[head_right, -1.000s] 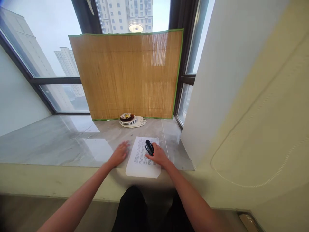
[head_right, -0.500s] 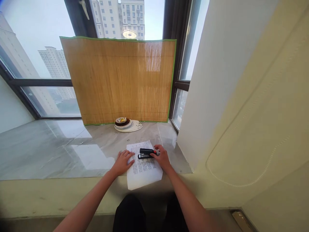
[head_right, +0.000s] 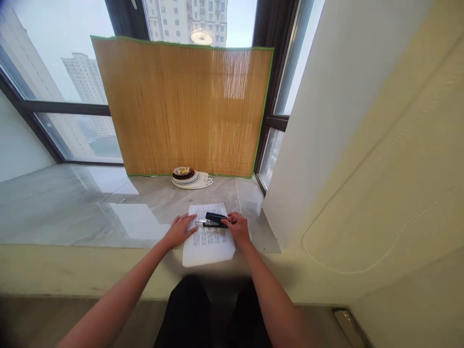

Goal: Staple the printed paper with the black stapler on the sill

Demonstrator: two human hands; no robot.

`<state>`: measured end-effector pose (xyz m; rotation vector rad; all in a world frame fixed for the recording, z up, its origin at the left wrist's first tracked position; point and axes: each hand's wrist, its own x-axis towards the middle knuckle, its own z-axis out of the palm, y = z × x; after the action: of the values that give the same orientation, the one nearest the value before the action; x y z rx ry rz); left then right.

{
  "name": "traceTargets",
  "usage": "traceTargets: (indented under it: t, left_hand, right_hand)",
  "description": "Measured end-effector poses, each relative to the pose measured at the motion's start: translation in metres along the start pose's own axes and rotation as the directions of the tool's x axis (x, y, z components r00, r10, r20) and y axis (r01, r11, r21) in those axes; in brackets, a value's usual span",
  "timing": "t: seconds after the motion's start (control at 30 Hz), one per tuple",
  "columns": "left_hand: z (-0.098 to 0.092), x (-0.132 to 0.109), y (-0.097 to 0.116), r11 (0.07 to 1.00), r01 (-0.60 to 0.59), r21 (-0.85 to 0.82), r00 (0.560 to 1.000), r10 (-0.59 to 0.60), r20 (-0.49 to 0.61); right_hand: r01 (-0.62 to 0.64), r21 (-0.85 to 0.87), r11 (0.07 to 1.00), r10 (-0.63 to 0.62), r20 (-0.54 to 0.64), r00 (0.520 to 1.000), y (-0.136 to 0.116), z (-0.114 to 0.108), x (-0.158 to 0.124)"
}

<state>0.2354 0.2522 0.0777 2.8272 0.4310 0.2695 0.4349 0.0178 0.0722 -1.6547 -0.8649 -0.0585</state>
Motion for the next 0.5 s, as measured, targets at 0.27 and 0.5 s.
traceTargets:
  t: [0.27,0.5]
  left_hand:
    - [0.001,0.0,-0.002,0.993,-0.012,-0.119,0.999,0.007,-0.042]
    - [-0.02,-0.002,0.026,0.71,0.03,-0.704,0.895,-0.332,-0.297]
  right_hand:
    - [0.091,-0.139,0.986,-0.068,0.162,0.984,-0.006,0.004,0.006]
    - [0.171,-0.23,0.958,-0.128,0.187,0.974,-0.023,0.024,0.004]
